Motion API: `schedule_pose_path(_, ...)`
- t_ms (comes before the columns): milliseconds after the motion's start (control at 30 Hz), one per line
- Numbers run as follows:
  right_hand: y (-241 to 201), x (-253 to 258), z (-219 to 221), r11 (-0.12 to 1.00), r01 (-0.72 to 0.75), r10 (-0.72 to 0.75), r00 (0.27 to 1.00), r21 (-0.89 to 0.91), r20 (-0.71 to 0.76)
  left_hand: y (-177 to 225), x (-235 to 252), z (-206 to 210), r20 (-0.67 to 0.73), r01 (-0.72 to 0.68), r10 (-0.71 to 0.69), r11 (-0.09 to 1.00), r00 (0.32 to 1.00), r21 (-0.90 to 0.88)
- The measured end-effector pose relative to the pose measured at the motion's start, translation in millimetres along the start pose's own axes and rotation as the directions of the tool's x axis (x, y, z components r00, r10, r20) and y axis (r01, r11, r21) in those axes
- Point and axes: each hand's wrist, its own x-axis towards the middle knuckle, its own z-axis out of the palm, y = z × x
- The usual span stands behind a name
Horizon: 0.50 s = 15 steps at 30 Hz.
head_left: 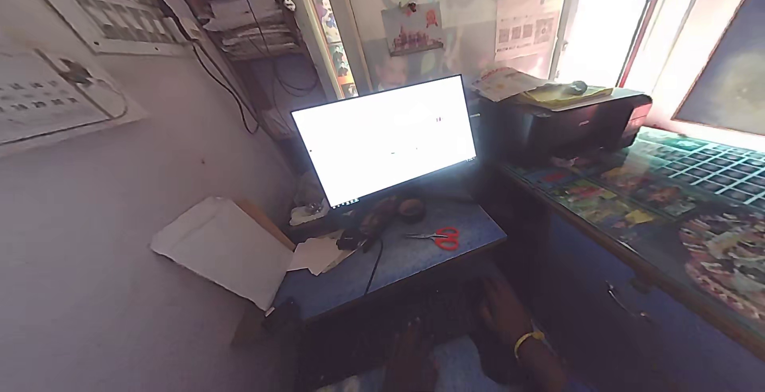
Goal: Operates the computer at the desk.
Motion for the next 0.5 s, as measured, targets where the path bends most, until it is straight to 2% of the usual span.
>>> schedule_pose_path(133,0.2,0.7,0.4,1.0,-0.013,0.013,1.0,-0.001,0.021,-1.2,-0.4,0.8,0.008,0.003,-0.003,1.0,1.0,-0.001)
schedule_pose_path(500,0.1,1.2,0.3,1.0,0.03,-0.03,0.999,-0.008,-0.037,-7.4,0.3,8.4,-0.006,-0.02,0.021,1.0,1.0,0.004)
